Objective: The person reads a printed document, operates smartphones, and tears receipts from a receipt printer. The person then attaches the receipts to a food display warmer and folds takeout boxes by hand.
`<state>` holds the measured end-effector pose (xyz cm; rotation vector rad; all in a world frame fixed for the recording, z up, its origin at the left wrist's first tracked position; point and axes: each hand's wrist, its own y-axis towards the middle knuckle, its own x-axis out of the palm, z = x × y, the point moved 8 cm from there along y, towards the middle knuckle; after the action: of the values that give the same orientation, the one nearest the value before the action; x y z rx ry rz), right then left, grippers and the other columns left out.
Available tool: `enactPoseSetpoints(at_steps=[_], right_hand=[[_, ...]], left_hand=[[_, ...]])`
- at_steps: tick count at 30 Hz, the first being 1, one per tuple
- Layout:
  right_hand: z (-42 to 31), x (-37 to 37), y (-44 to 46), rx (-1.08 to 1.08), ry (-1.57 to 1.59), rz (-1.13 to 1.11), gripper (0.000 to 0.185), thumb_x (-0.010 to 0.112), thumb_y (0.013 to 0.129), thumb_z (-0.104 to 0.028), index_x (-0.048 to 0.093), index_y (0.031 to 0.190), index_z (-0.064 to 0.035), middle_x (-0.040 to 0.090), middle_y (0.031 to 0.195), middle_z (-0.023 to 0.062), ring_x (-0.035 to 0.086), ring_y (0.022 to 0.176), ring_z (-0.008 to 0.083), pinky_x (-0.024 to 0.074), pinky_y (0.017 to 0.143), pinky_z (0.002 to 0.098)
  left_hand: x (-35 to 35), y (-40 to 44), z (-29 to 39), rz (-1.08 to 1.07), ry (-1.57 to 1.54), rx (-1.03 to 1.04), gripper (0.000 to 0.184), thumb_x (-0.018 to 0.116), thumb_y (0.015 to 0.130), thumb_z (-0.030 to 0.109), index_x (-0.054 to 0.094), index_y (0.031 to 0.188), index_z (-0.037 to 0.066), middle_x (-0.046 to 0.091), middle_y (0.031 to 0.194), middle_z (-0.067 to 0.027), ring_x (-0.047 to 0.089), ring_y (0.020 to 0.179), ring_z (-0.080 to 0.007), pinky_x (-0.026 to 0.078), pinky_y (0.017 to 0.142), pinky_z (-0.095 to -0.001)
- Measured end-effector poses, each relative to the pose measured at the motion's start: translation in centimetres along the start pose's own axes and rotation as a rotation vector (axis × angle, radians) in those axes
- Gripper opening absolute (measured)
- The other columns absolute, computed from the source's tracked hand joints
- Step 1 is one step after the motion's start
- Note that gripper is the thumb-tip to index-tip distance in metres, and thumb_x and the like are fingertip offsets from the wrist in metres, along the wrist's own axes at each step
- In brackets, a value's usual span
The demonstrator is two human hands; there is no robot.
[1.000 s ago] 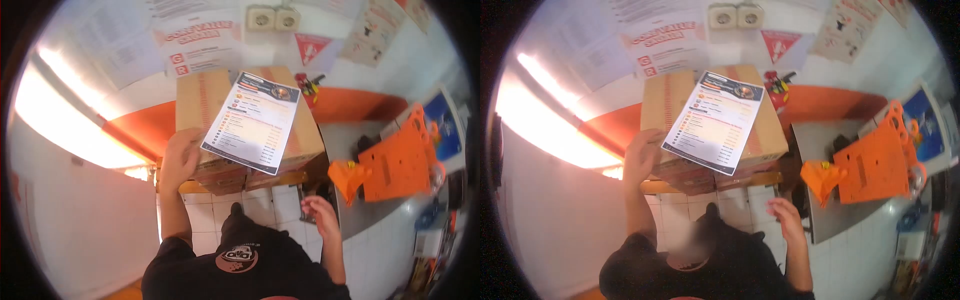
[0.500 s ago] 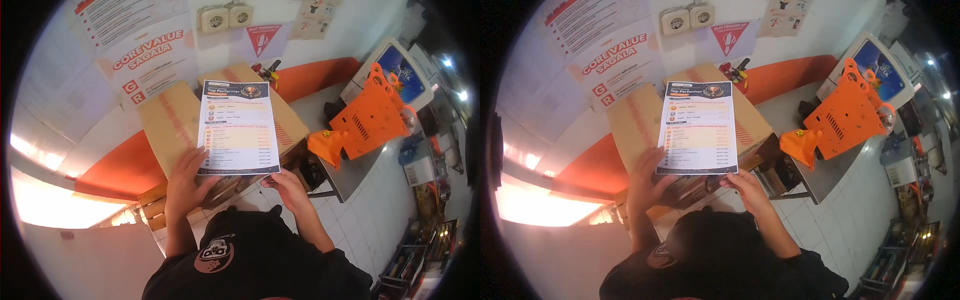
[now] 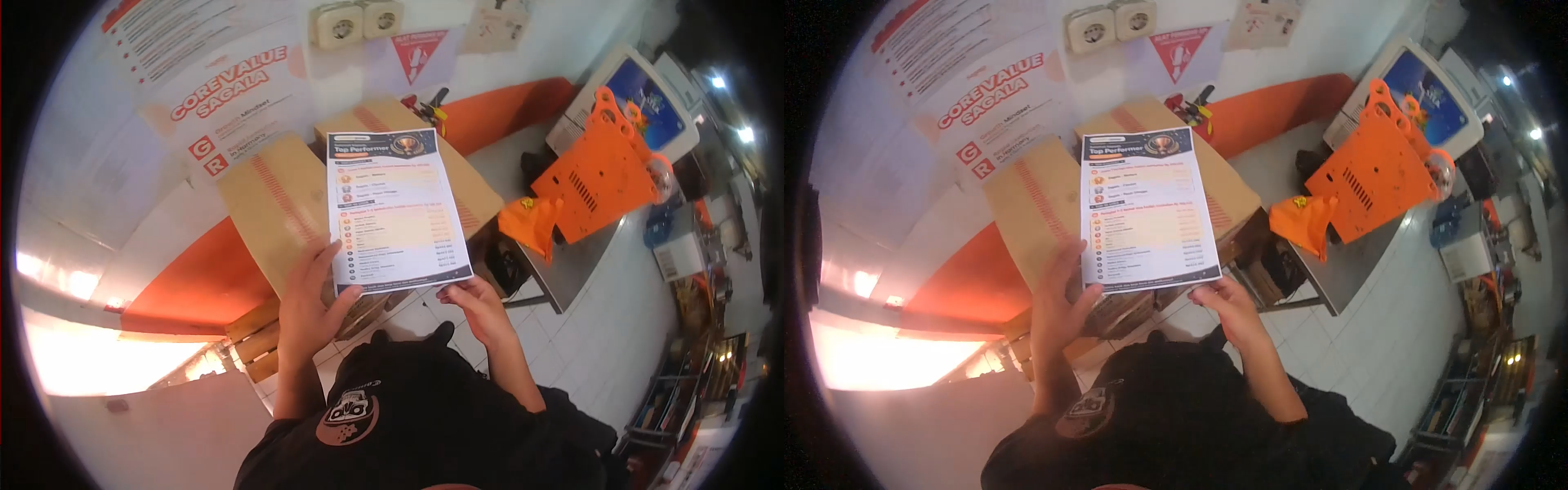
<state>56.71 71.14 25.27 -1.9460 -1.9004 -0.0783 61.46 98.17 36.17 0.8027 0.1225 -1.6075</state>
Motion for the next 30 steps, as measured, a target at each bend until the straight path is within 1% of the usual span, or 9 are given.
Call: enactPoseSetpoints(at_steps=[4,6,8,10,13,15,19,24,30], right_hand=[[1.7,2.5,-1.3,0.092,-0.203,-0.300,0.038,0.064,0.092,-0.015,0.055,0.127,-0.0023,0.061,0.120,0.0099,0.058,0.105,0.0174,0.0443,0.095,0.0333],[4.4,3.6,-2.0,0.120,-0.296,-0.415,0.042,0.063,0.094,-0.019,0.053,0.131,-0.0032,0.059,0.125,0.0101,0.055,0.112,0.0180,0.0426,0.099,0.0332],[4.4,7.2,-4.5,-0.157,-0.426,-0.824,0.042,0.058,0.098,-0.024,0.052,0.134,-0.0034,0.058,0.128,0.0087,0.050,0.120,0.0178,0.0400,0.102,0.0325],[6.4,6.0,-5.2,0.027,-0.439,-0.839,0.041,0.053,0.101,-0.025,0.052,0.134,-0.0019,0.057,0.130,0.0075,0.050,0.121,0.0175,0.0394,0.103,0.0310],[6.9,5.1,-5.2,0.190,-0.315,-0.829,0.040,0.052,0.101,-0.028,0.055,0.131,-0.0014,0.057,0.132,0.0080,0.052,0.120,0.0164,0.0396,0.102,0.0297],[6.4,4.2,-5.4,0.108,-0.416,-0.760,0.041,0.052,0.101,-0.029,0.054,0.131,-0.0012,0.057,0.131,0.0078,0.052,0.118,0.0161,0.0403,0.101,0.0300],[6.4,2.4,-4.2,-0.024,-0.193,-0.637,0.044,0.053,0.100,-0.031,0.052,0.133,-0.0014,0.058,0.128,0.0068,0.054,0.113,0.0138,0.0426,0.097,0.0284],[2.2,1.0,-3.5,0.036,-0.029,-0.327,0.048,0.056,0.098,-0.039,0.053,0.130,-0.0040,0.061,0.118,0.0064,0.058,0.099,0.0136,0.0466,0.086,0.0254],[1.5,0.3,-0.4,0.002,0.076,-0.170,0.037,0.057,0.097,-0.038,0.062,0.116,-0.0060,0.065,0.109,0.0048,0.060,0.091,0.0119,0.0490,0.080,0.0242]], left_hand=[[0.1,-0.1,-1.1,0.001,-0.072,-0.015,0.065,0.070,0.080,0.014,0.044,0.138,-0.001,0.041,0.145,-0.0242,0.041,0.133,-0.0402,0.032,0.111,-0.0426],[0.1,-0.7,-2.4,-0.022,-0.080,0.034,0.072,0.064,0.085,0.014,0.030,0.147,-0.002,0.031,0.152,-0.0246,0.032,0.140,-0.0370,0.025,0.115,-0.0407],[0.4,-0.4,-3.4,-0.016,-0.144,0.043,0.073,0.058,0.091,0.017,0.021,0.150,-0.004,0.027,0.154,-0.0220,0.025,0.143,-0.0337,0.020,0.117,-0.0410],[0.0,0.2,-1.6,-0.078,-0.244,0.119,0.070,0.052,0.095,0.020,0.017,0.150,-0.004,0.026,0.154,-0.0213,0.025,0.142,-0.0331,0.019,0.117,-0.0416],[-0.2,2.9,-2.6,-0.172,-0.335,-0.065,0.069,0.050,0.096,0.023,0.017,0.151,-0.004,0.026,0.153,-0.0224,0.029,0.140,-0.0345,0.025,0.114,-0.0426],[-1.0,4.3,-2.6,-0.170,-0.288,-0.157,0.070,0.051,0.097,0.025,0.017,0.151,-0.004,0.026,0.153,-0.0232,0.030,0.139,-0.0349,0.029,0.112,-0.0435],[-1.4,8.7,-5.8,-0.292,0.107,-0.042,0.074,0.057,0.093,0.030,0.022,0.150,-0.002,0.038,0.147,-0.0266,0.038,0.136,-0.0365,0.033,0.109,-0.0455],[0.3,14.1,-1.6,-0.454,0.616,-0.007,0.074,0.058,0.090,0.036,0.031,0.147,-0.002,0.052,0.133,-0.0304,0.049,0.128,-0.0372,0.039,0.105,-0.0426],[2.6,19.3,-3.2,-0.477,0.575,-0.117,0.067,0.057,0.090,0.039,0.043,0.138,-0.005,0.065,0.114,-0.0248,0.062,0.104,-0.0424,0.046,0.095,-0.0457]])
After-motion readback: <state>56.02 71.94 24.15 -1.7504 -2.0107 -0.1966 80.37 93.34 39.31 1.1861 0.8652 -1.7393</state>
